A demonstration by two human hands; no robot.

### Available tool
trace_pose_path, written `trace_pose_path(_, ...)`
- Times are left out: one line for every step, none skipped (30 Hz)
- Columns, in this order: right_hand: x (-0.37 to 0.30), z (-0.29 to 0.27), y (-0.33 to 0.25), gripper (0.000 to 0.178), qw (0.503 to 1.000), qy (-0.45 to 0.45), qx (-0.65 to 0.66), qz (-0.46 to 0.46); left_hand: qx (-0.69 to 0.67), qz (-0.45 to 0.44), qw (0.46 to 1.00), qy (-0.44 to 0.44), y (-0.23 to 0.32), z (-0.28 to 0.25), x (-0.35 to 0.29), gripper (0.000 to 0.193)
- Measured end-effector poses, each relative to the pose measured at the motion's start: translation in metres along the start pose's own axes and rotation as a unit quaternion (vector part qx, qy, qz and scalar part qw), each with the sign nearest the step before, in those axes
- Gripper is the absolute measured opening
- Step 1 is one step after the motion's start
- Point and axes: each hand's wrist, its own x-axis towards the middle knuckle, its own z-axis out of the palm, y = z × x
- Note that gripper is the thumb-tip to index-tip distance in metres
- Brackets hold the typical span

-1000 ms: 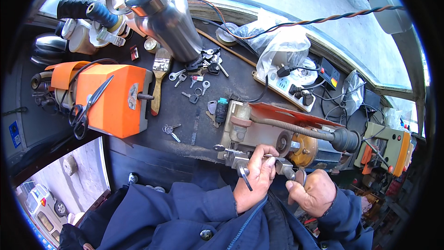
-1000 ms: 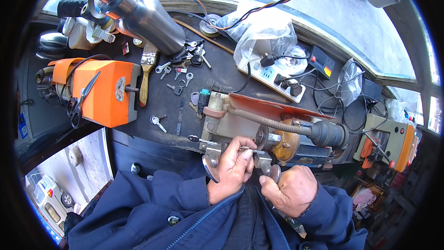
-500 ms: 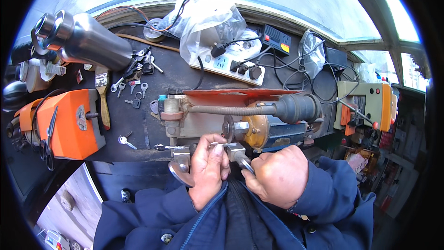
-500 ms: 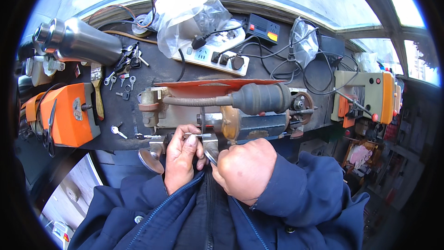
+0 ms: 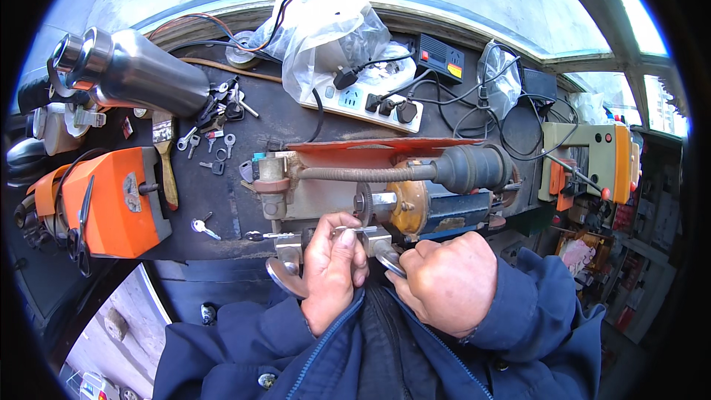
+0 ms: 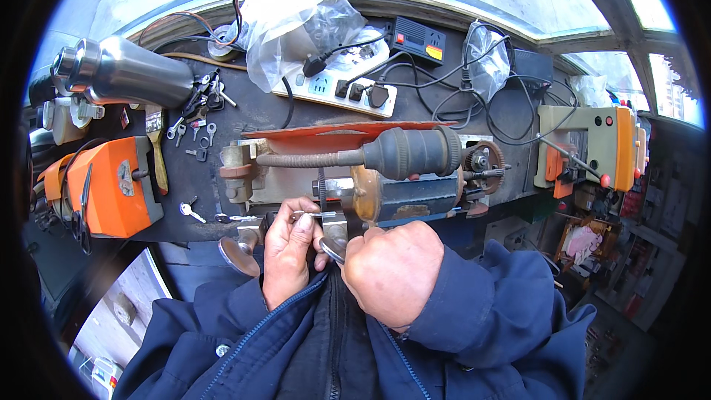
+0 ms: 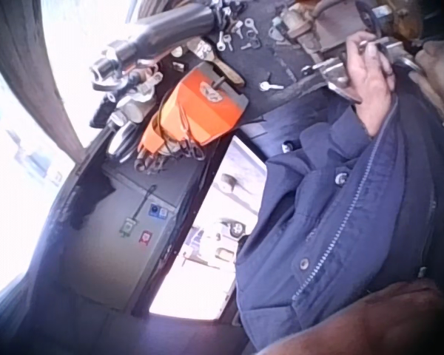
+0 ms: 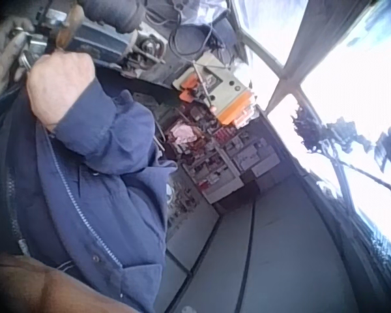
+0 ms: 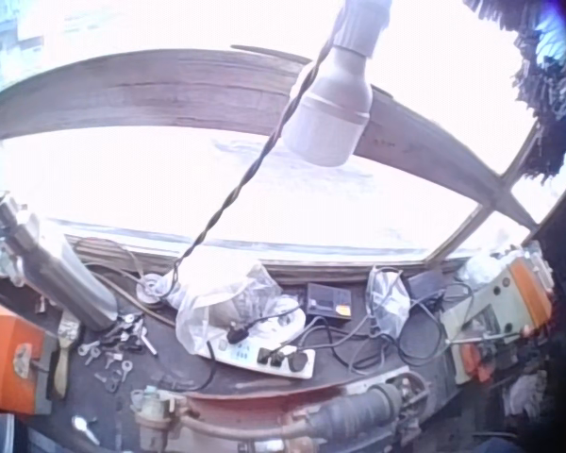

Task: The person secures a key blank in a key-cutting machine vise, aligns it against a guide, and runs the cutting wheel along the key profile. They repeat this process for several keys, removing and replacing each key blank between cuts.

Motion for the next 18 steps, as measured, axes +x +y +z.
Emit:
trace_pose_path(-0.0002, -0.0012, 0.0001, 0.022, 1.0, -0.007, 0.01, 0.003, 0.001, 0.0, 1.0, -0.001, 0.0001, -0.0001, 0.0, 0.016)
trace_pose_path(-0.0002, -0.002, 0.0002, 0.019, 1.0, -0.018, 0.021, 0.012, 0.002, 0.0, 1.0, -0.003, 0.0003, -0.0001, 0.0, 0.016)
trace_pose_path(0.0, -0.0026, 0.0003, 0.02, 1.0, -0.014, 0.02, 0.008, 0.002, -0.001, 1.0, -0.002, 0.0003, -0.0001, 0.0, 0.016)
trace_pose_path(0.0002, -0.003, 0.0003, 0.022, 1.0, -0.016, 0.021, 0.01, 0.002, -0.002, 1.0, -0.001, 0.0005, 0.0, -0.0002, 0.017)
trace_pose_path(0.0003, -0.0032, 0.0004, 0.023, 0.999, -0.027, 0.023, 0.018, 0.001, -0.007, 1.0, 0.003, 0.0007, 0.0, -0.0002, 0.017)
trace_pose_path(0.0005, -0.0032, 0.0005, 0.022, 1.0, -0.016, 0.021, 0.01, 0.002, -0.004, 1.0, 0.001, 0.001, 0.0, -0.0003, 0.017)
trace_pose_path(0.0007, -0.0031, 0.0006, 0.021, 1.0, -0.015, 0.021, 0.008, 0.002, -0.005, 1.0, 0.002, 0.0012, -0.0001, -0.0006, 0.017)
trace_pose_path(0.0008, -0.0029, 0.0008, 0.02, 0.999, -0.025, 0.022, 0.014, 0.003, -0.006, 1.0, 0.003, 0.0013, -0.0001, -0.0007, 0.017)
trace_pose_path(0.0007, -0.0028, 0.0009, 0.018, 1.0, -0.015, 0.013, 0.001, 0.002, -0.006, 1.0, 0.003, 0.0013, -0.0002, -0.0006, 0.017)
trace_pose_path(0.0005, -0.0027, 0.001, 0.017, 1.0, -0.017, 0.006, -0.004, 0.002, -0.007, 1.0, 0.004, 0.0012, -0.0002, -0.0006, 0.017)
trace_pose_path(0.0002, -0.0026, 0.0009, 0.015, 1.0, -0.031, -0.002, -0.002, 0.002, -0.007, 1.0, 0.004, 0.0009, -0.0003, -0.0006, 0.017)
trace_pose_path(-0.0001, -0.0024, 0.0006, 0.015, 1.0, -0.016, -0.003, -0.007, -0.001, -0.007, 1.0, 0.005, 0.0005, -0.0004, -0.0005, 0.017)
trace_pose_path(-0.0004, -0.0023, 0.0001, 0.014, 1.0, -0.013, -0.006, -0.006, -0.004, -0.007, 1.0, 0.006, -0.0001, -0.0005, -0.0003, 0.017)
trace_pose_path(-0.0007, -0.0022, -0.0003, 0.014, 1.0, -0.023, -0.008, 0.003, -0.009, -0.01, 1.0, 0.009, -0.0007, -0.0006, -0.0002, 0.017)
trace_pose_path(-0.001, -0.0022, -0.0006, 0.014, 1.0, -0.011, -0.008, -0.004, -0.008, -0.004, 1.0, 0.006, -0.0014, -0.0007, -0.0002, 0.017)
trace_pose_path(-0.0013, -0.0023, -0.0008, 0.014, 1.0, -0.011, -0.007, -0.004, -0.008, -0.002, 1.0, 0.005, -0.002, -0.0008, -0.0003, 0.017)
trace_pose_path(-0.0014, -0.0022, -0.0009, 0.015, 1.0, -0.023, -0.009, 0.003, -0.012, -0.002, 1.0, 0.003, -0.0025, -0.0009, -0.0002, 0.017)
trace_pose_path(-0.0013, -0.0021, -0.001, 0.015, 1.0, -0.012, -0.007, -0.004, -0.009, 0.001, 1.0, 0.004, -0.0028, -0.001, -0.0001, 0.017)
